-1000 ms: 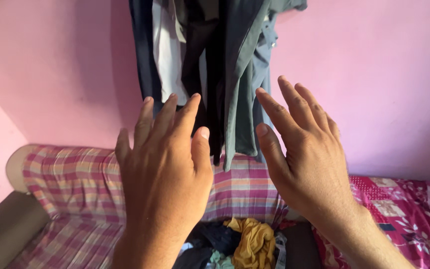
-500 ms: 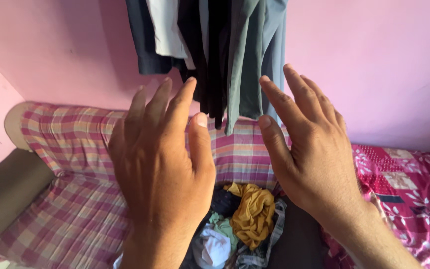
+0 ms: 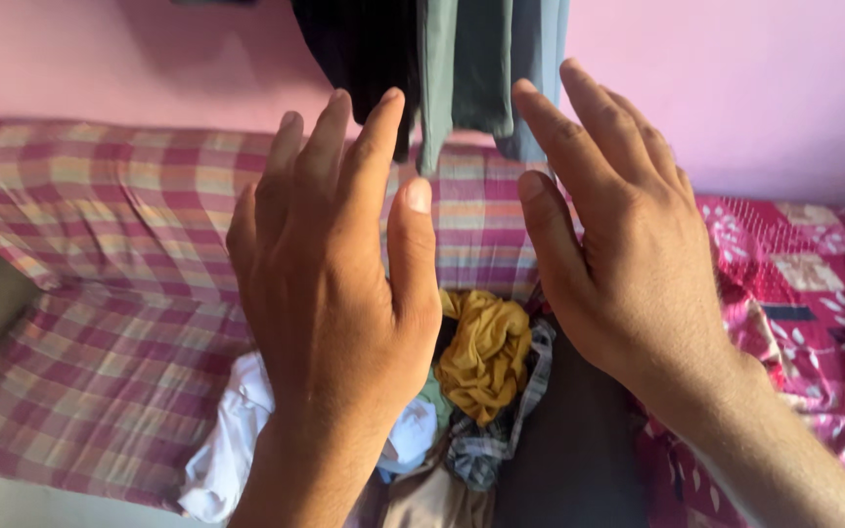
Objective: The person picks up several garments from a pile on a bed and hangs them one by one on a wall-mounted coat rack. Items include a white shirt, a gray shirt, a black shirt, a pair of jeans, and a yellow shirt. The person handles each item by hand and places it on the rack.
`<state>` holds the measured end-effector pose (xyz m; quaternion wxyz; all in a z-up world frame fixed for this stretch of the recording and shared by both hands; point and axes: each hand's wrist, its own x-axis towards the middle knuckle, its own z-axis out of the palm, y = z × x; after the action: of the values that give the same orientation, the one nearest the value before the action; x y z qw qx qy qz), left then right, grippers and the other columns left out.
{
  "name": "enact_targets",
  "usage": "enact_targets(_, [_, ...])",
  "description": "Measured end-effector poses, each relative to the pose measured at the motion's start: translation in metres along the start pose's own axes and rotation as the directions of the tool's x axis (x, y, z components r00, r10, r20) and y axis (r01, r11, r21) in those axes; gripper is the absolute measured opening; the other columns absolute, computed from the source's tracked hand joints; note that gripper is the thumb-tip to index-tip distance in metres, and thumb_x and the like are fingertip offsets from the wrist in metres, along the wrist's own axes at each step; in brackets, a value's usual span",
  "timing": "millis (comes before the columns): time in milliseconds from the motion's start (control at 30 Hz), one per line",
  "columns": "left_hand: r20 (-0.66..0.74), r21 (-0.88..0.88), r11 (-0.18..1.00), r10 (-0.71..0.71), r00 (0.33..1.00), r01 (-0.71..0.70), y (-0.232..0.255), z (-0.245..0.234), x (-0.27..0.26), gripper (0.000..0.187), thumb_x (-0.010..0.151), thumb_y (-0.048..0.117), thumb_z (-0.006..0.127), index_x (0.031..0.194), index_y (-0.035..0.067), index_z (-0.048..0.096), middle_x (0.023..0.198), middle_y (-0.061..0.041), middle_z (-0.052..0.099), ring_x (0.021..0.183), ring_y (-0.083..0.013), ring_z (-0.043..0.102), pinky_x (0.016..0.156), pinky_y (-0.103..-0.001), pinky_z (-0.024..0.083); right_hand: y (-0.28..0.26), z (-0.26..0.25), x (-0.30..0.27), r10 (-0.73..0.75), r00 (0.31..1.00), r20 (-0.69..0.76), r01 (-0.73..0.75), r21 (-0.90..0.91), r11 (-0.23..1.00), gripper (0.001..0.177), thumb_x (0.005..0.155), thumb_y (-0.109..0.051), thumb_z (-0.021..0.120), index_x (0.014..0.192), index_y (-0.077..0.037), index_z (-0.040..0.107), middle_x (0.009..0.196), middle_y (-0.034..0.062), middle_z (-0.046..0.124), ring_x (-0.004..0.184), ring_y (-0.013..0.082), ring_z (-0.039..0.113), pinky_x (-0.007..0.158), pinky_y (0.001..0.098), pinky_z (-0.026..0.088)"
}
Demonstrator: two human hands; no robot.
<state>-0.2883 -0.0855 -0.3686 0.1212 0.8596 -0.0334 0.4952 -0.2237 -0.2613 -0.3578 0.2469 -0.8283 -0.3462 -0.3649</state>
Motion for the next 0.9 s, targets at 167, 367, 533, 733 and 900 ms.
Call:
enact_targets(167, [0.043, -0.031, 0.999, -0.024, 0.999, 0.025, 0.003, 0.025, -0.025, 0.045, 0.115, 0.028, 0.055, 0.155, 0.011, 0.051, 0.158, -0.016, 0.051, 0.151, -0.0379, 0.045, 0.122, -0.059, 0.034, 0.006, 0.02, -0.024, 0.04, 0.999, 0.032, -0.04, -0.001, 0.999, 0.043, 0.111, -0.018, 0.051, 0.151, -0.002, 0.054, 0.158, 0.03, 0.046, 0.149, 0.0459, 0.045, 0.117, 0.0588, 0.042])
enact_targets(367, [0.128, -0.002, 0.996, -0.088, 0.988, 0.089, 0.001, 0.041, -0.052, 0.043, 0.109, 0.029, 0.055, 0.148, 0.011, 0.056, 0.153, -0.017, 0.054, 0.147, -0.0411, 0.046, 0.118, -0.061, 0.033, 0.008, 0.047, -0.056, 0.097, 0.994, 0.051, -0.095, -0.035, 0.995, 0.045, 0.109, -0.02, 0.051, 0.15, -0.003, 0.054, 0.16, 0.0299, 0.043, 0.15, 0.0461, 0.042, 0.118, 0.0605, 0.04])
enact_targets(533, [0.201, 0.045, 0.989, -0.146, 0.969, 0.14, -0.01, 0.057, -0.071, 0.044, 0.104, 0.029, 0.054, 0.144, 0.012, 0.059, 0.15, -0.018, 0.054, 0.144, -0.0445, 0.044, 0.112, -0.064, 0.031, 0.009, 0.07, -0.08, 0.205, 0.974, 0.1, -0.193, -0.121, 0.974, 0.05, 0.103, -0.024, 0.055, 0.149, -0.004, 0.054, 0.157, 0.0306, 0.038, 0.146, 0.0465, 0.039, 0.112, 0.0624, 0.038])
enact_targets(733, [0.248, 0.037, 0.979, -0.204, 0.947, 0.201, -0.025, 0.074, -0.1, 0.049, 0.102, 0.029, 0.054, 0.148, 0.01, 0.056, 0.151, -0.024, 0.052, 0.143, -0.0464, 0.042, 0.11, -0.062, 0.031, 0.022, 0.087, -0.107, 0.288, 0.947, 0.143, -0.275, -0.1, 0.956, 0.053, 0.099, -0.019, 0.053, 0.15, -0.008, 0.053, 0.161, 0.0272, 0.038, 0.149, 0.0446, 0.037, 0.113, 0.0603, 0.037])
enact_targets(900, [0.297, 0.073, 0.982, -0.187, 0.936, 0.173, -0.044, 0.087, -0.126, 0.053, 0.099, 0.033, 0.051, 0.148, 0.013, 0.055, 0.151, -0.024, 0.051, 0.144, -0.0454, 0.042, 0.11, -0.061, 0.032, 0.025, 0.104, -0.126, 0.368, 0.911, 0.186, -0.345, -0.143, 0.928, 0.053, 0.093, -0.021, 0.055, 0.145, -0.011, 0.055, 0.156, 0.0238, 0.041, 0.145, 0.041, 0.038, 0.111, 0.0582, 0.034])
